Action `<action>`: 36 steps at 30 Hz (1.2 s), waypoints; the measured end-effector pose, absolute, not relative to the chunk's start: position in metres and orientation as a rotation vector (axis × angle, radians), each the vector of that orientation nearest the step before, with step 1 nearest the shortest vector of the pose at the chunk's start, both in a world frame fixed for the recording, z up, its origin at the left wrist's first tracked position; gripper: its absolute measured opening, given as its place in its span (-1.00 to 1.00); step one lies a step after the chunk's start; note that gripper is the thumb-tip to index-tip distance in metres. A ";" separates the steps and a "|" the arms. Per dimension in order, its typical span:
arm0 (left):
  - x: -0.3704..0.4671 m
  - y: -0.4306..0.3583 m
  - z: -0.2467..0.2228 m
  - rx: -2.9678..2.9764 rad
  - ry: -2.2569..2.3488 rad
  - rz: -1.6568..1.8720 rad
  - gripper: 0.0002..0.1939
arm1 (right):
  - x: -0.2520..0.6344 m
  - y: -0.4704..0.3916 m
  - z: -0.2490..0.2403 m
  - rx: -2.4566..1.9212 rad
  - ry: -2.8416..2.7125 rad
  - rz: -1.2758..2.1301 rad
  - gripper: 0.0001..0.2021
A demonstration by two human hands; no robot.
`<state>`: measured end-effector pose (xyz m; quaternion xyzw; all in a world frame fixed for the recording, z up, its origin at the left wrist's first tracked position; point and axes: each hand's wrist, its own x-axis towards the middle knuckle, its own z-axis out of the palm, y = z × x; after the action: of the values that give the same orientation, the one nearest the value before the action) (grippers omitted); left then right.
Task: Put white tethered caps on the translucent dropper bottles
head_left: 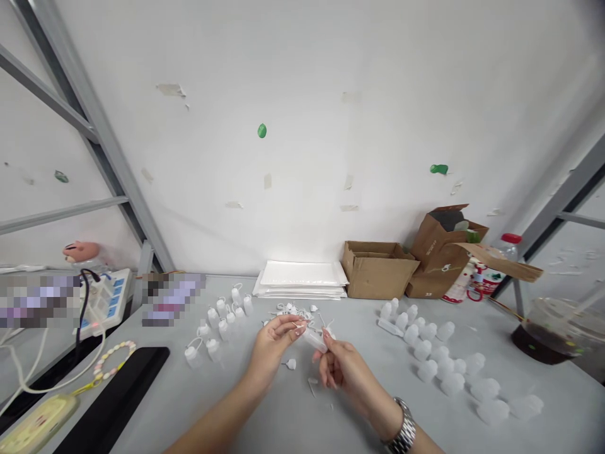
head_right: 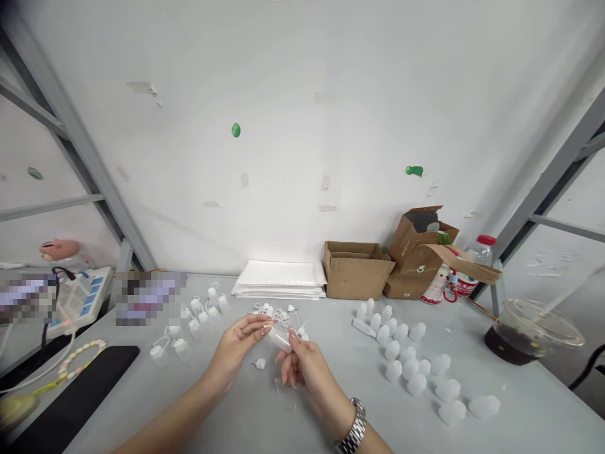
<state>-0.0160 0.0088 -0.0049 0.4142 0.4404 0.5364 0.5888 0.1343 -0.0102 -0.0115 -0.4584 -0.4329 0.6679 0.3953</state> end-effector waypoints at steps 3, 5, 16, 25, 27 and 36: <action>-0.017 0.010 -0.004 0.974 1.029 1.238 -0.70 | 0.132 -0.008 -0.016 -1.180 -1.143 1.648 -0.46; -0.018 0.010 -0.005 0.964 1.033 1.226 -0.67 | 0.131 -0.007 -0.019 -1.173 -1.152 1.525 -0.49; -0.019 0.011 -0.002 1.016 0.981 1.201 -0.69 | 0.133 -0.012 -0.012 -1.023 -1.049 1.858 -0.44; -0.018 0.009 -0.005 1.045 0.992 1.257 -0.73 | 0.137 -0.011 -0.008 -1.025 -1.125 1.703 -0.60; -0.018 0.008 -0.003 1.062 1.002 1.262 -0.75 | 0.137 -0.012 -0.008 -0.967 -1.116 1.775 -0.59; -0.022 0.008 0.007 1.420 1.166 1.065 -0.84 | 0.135 -0.008 -0.021 -1.202 -1.399 1.379 -0.66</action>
<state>-0.0222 0.0081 0.0071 0.5840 0.4794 0.4379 0.4873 0.1354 -0.0076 -0.0210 -0.4769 -0.5548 0.5468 0.4072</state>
